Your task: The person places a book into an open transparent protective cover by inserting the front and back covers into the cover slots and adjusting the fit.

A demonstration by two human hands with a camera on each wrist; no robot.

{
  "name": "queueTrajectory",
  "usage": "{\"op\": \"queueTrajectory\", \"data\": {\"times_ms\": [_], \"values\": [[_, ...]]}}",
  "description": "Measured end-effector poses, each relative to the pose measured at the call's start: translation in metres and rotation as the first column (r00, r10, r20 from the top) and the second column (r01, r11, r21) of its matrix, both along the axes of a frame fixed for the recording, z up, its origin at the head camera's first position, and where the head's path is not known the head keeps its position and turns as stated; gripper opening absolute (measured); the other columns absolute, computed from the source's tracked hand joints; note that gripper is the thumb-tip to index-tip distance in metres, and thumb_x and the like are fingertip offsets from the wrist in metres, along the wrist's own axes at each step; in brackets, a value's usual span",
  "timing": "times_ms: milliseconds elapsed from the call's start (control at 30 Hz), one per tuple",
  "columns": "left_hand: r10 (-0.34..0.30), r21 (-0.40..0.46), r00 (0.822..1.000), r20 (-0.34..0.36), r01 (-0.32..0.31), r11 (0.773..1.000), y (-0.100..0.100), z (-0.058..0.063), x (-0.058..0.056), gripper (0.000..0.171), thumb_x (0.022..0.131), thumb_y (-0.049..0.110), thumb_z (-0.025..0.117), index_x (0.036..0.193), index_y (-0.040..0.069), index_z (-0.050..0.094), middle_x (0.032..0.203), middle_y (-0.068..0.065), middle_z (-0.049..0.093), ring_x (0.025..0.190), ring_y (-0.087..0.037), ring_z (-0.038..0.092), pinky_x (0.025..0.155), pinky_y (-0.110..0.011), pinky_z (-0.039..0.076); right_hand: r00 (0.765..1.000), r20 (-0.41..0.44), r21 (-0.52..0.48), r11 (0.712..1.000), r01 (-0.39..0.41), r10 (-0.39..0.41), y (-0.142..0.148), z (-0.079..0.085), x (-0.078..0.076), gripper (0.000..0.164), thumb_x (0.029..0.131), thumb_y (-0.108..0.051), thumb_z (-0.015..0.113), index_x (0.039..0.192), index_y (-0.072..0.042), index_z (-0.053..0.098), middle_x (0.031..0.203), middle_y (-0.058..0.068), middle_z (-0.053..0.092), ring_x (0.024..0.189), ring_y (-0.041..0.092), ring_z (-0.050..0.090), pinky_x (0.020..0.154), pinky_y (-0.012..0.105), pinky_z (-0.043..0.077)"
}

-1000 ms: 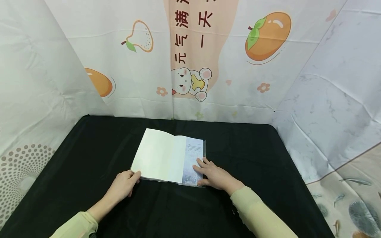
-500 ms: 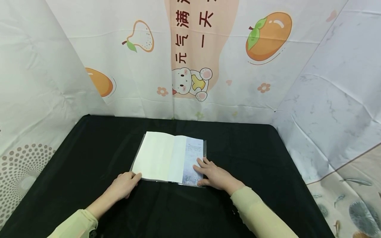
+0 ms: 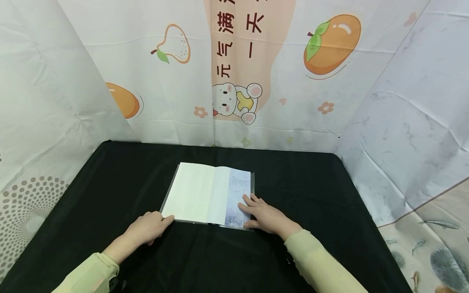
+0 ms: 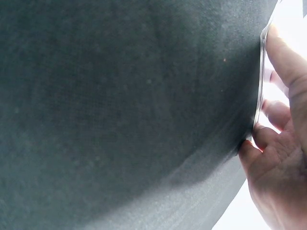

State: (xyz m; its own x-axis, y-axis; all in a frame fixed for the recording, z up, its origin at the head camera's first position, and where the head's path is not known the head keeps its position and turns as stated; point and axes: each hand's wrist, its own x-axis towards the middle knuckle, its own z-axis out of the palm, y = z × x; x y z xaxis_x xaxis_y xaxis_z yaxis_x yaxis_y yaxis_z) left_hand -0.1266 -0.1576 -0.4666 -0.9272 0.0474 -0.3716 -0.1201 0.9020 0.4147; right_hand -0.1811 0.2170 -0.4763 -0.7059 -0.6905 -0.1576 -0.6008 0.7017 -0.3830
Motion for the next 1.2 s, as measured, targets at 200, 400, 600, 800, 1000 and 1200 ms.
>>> {"op": "queueTrajectory", "data": {"times_ms": [200, 400, 600, 800, 1000, 1200], "values": [[-0.073, -0.068, 0.994, -0.08, 0.067, 0.995, 0.002, 0.004, -0.001, 0.051, 0.097, 0.039, 0.049, 0.054, 0.012, 0.053, 0.048, -0.003, 0.049, 0.041, -0.019, 0.047, 0.039, -0.03, 0.035, 1.0, -0.004, 0.007, 1.0, 0.003, -0.003, 0.0, -0.001, 0.0, 0.066, 0.092, -0.042, 0.062, 0.148, -0.015, 0.037, 0.157, 0.013, 0.022, 0.141, 0.037, 0.014, 0.106, 0.061, 0.032], [-0.224, -0.108, 0.935, -0.276, 0.201, 0.973, 0.013, 0.01, -0.011, 0.042, 0.095, 0.037, 0.057, 0.059, 0.018, 0.05, 0.049, 0.003, 0.043, 0.043, -0.014, 0.042, 0.041, -0.029, 0.033, 1.0, -0.005, -0.001, 1.0, 0.003, -0.003, 0.001, -0.001, 0.0, 0.066, 0.092, -0.041, 0.063, 0.147, -0.015, 0.038, 0.157, 0.013, 0.022, 0.141, 0.037, 0.014, 0.106, 0.061, 0.031], [-0.393, -0.148, 0.787, -0.474, 0.369, 0.917, 0.03, 0.011, -0.024, 0.017, 0.093, 0.036, 0.062, 0.092, 0.019, 0.063, 0.075, 0.008, 0.061, 0.063, -0.008, 0.052, 0.052, -0.029, 0.048, 1.0, -0.004, 0.004, 1.0, 0.002, -0.002, 0.001, 0.0, 0.001, 0.067, 0.092, -0.041, 0.063, 0.147, -0.014, 0.038, 0.157, 0.014, 0.022, 0.141, 0.038, 0.015, 0.105, 0.062, 0.032], [-0.602, -0.244, 0.599, -0.528, 0.572, 0.783, 0.046, 0.005, -0.04, 0.036, 0.092, 0.04, 0.063, 0.121, 0.019, 0.06, 0.114, 0.003, 0.056, 0.109, -0.016, 0.048, 0.096, -0.036, 0.046, 1.0, -0.005, -0.001, 1.0, 0.0, 0.0, 0.001, -0.002, 0.0, 0.066, 0.092, -0.041, 0.063, 0.147, -0.015, 0.038, 0.157, 0.014, 0.023, 0.141, 0.038, 0.015, 0.106, 0.062, 0.031], [-0.689, -0.29, 0.533, -0.491, 0.646, 0.707, 0.059, 0.002, -0.05, 0.055, 0.089, 0.05, 0.063, 0.134, 0.02, 0.052, 0.132, 0.001, 0.05, 0.134, -0.023, 0.033, 0.112, -0.041, 0.031, 1.0, 0.003, 0.008, 1.0, 0.009, -0.009, 0.0, -0.002, 0.0, 0.066, 0.092, -0.041, 0.063, 0.148, -0.017, 0.037, 0.157, 0.012, 0.022, 0.142, 0.037, 0.014, 0.106, 0.062, 0.031], [-0.741, -0.328, 0.519, -0.426, 0.674, 0.662, 0.068, 0.001, -0.058, 0.066, 0.089, 0.059, 0.058, 0.141, 0.021, 0.045, 0.143, -0.001, 0.044, 0.139, -0.024, 0.026, 0.114, -0.043, 0.027, 1.0, -0.003, 0.01, 1.0, 0.006, -0.006, 0.0, -0.001, 0.0, 0.066, 0.092, -0.042, 0.063, 0.148, -0.017, 0.038, 0.157, 0.013, 0.022, 0.141, 0.038, 0.015, 0.105, 0.062, 0.032]]}}
